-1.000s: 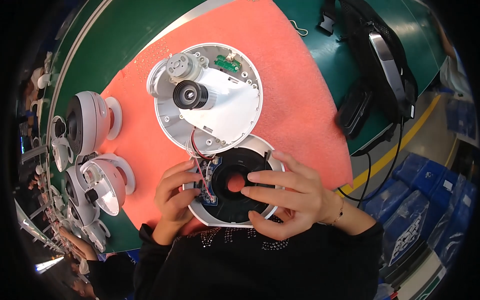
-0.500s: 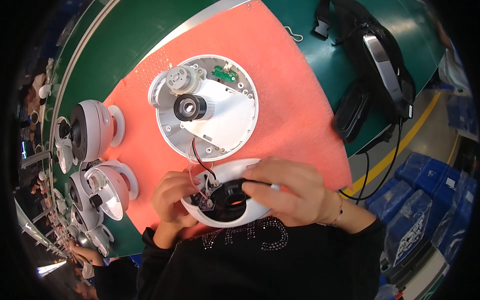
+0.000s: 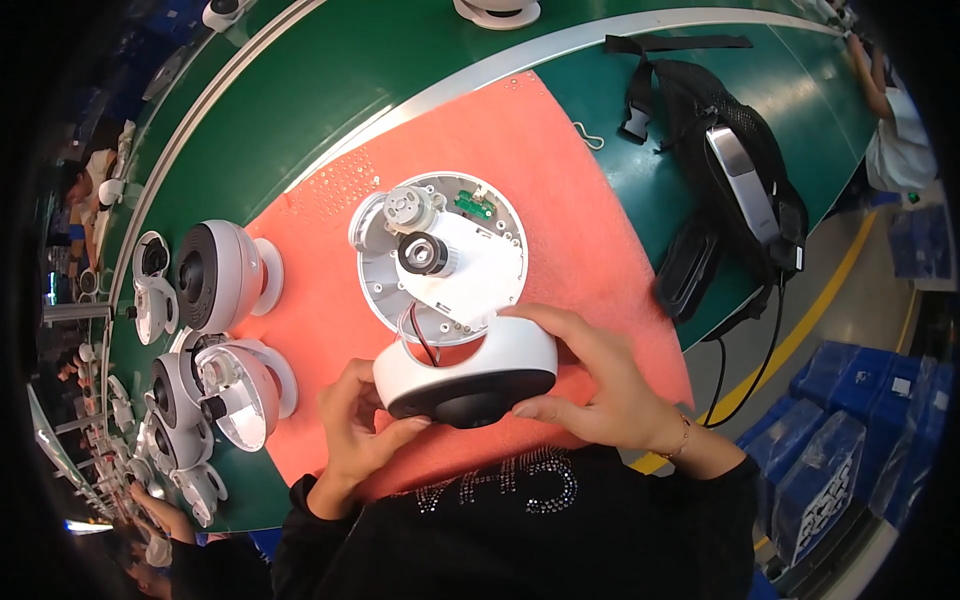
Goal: Assemble the internal components and outer housing of dome security cameras on a production line.
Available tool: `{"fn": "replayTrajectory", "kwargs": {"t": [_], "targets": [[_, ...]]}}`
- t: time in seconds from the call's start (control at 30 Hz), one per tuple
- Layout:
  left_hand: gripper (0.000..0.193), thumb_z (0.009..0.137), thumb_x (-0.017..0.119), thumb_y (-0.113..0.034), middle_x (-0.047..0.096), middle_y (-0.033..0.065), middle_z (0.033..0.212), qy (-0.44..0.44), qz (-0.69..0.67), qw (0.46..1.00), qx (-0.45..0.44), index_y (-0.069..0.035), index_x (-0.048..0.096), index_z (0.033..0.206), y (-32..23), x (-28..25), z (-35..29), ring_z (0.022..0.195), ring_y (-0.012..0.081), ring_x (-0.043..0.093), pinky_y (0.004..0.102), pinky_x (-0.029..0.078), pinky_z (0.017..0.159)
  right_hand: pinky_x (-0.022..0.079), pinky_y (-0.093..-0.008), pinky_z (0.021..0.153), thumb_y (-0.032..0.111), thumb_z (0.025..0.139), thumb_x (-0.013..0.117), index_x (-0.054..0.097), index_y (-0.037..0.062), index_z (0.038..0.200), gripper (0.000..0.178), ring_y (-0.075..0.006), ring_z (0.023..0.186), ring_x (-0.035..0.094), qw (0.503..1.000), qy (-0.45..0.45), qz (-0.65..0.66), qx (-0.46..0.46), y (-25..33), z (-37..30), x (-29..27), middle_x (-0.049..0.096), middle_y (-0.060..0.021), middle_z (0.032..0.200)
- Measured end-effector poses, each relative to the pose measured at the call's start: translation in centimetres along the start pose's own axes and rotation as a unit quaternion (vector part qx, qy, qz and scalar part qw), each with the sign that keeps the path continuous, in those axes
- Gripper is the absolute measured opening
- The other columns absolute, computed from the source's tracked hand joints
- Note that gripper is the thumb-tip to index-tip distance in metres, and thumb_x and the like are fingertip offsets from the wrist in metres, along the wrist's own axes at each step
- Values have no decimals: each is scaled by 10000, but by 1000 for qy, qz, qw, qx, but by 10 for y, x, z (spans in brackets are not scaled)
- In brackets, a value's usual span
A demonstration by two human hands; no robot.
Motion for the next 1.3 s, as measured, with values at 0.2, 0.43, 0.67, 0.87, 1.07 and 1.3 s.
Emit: {"fn": "replayTrajectory", "kwargs": {"t": [0.2, 0.43, 0.67, 0.87, 1.07, 1.3], "targets": [[392, 645, 796, -137, 648, 123, 804, -2, 15, 1000, 18, 20, 558, 914, 6, 4, -2, 726, 175, 663, 267, 543, 642, 414, -371, 910, -22, 725, 664, 251, 77, 1266, 688, -273, 1091, 516, 993, 38, -105, -45, -18, -13, 8, 466, -199, 1170], [333, 723, 705, 8, 639, 131, 854, 1, -189, 980, -57, 39, 487, 972, 7, 7, 1, 808, 157, 634, 275, 523, 715, 445, -340, 894, 98, 680, 758, 257, 10, 1311, 811, -243, 1118, 483, 1000, 5, 8, -23, -4, -6, 4, 412, -189, 1255], [302, 739, 692, 9, 630, 128, 880, -10, -162, 985, -59, 36, 482, 955, 2, 13, 5, 839, 149, 625, 246, 516, 703, 325, -379, 1020, 80, 664, 769, 77, 35, 1370, 990, -256, 1275, 275, 997, -24, -59, -38, -9, -11, 9, 214, -157, 1356], [298, 749, 701, -40, 645, 126, 870, -24, -170, 976, -135, 29, 491, 948, 2, 10, 4, 830, 151, 633, 249, 518, 714, 309, -381, 1031, 37, 658, 761, 91, 34, 1367, 976, -255, 1267, 288, 992, -35, 121, 24, -10, -2, 10, 212, -145, 1360], [441, 670, 758, -80, 637, 118, 967, -10, -150, 988, -26, 15, 550, 1047, -8, 4, -6, 920, 206, 630, 311, 515, 802, 468, -345, 781, 0, 611, 747, 268, 37, 1258, 806, -284, 942, 570, 980, 5, -140, -145, -4, -28, 5, 516, -169, 1102], [417, 613, 769, -93, 638, 118, 931, 3, 7, 991, 131, -26, 604, 990, -35, -10, 2, 842, 226, 639, 299, 520, 723, 518, -325, 612, -66, 574, 684, 387, 92, 1180, 693, -281, 723, 623, 964, 29, -149, -219, 30, -6, 14, 599, -131, 840]]}}
Point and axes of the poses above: each hand's wrist, its own z-axis towards the middle knuckle, its own x-axis out of the palm, y = z × x, the point moved 7 cm from there along z, towards the middle knuckle
